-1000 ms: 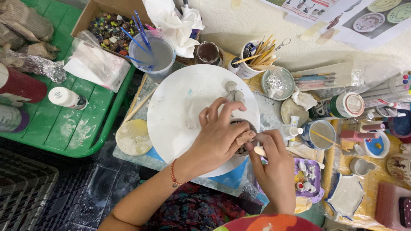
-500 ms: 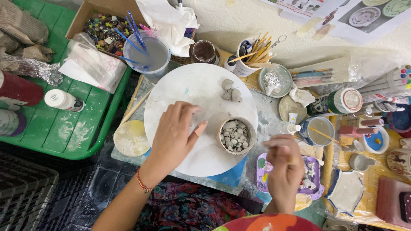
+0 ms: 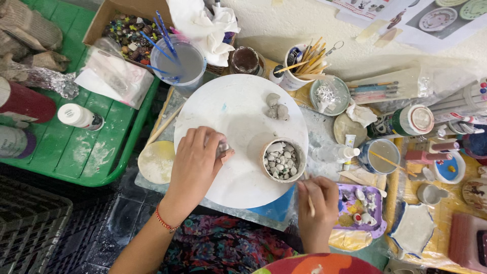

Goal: The person handles a small green object and then places small gray clay pieces into a small cup, using a wooden stick to press the contents down.

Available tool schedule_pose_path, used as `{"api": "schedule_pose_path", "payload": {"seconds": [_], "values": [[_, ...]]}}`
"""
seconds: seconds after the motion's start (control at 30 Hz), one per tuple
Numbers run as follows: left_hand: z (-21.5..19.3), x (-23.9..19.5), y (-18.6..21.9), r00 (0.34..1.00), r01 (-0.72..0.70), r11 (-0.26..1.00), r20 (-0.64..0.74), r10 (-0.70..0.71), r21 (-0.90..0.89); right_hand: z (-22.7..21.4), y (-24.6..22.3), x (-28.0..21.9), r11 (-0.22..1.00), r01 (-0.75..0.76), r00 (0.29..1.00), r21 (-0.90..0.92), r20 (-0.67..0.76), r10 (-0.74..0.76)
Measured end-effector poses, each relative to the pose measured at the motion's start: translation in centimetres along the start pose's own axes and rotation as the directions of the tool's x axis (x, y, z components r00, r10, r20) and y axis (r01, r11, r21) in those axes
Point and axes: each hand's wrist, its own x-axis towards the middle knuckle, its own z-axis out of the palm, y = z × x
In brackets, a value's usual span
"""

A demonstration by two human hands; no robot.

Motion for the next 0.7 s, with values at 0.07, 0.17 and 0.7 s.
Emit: {"api": "schedule_pose_path", "payload": {"seconds": [0.07, 0.17, 0.7], "values": [[-0.1, 0.1, -0.2, 0.999, -0.019, 0.996, -0.028, 0.017, -0.084, -0.1, -1.0, 0.7, 1.0, -0.006, 0.994, 0.012, 0.106, 0.005], [0.4, -0.1, -0.3, 0.988, 0.155, 0.845, 0.09, -0.126, -0.511, -0.8, -1.9, 0.9, 1.0, 0.023, 0.976, 0.01, 0.214, -0.024], [1.3, 1.2, 1.3, 0.977, 0.199, 0.173, 0.209, 0.04, -0.965, -2.7, -1.9, 2.0, 0.997, 0.016, 0.82, 0.077, 0.569, -0.058]]}}
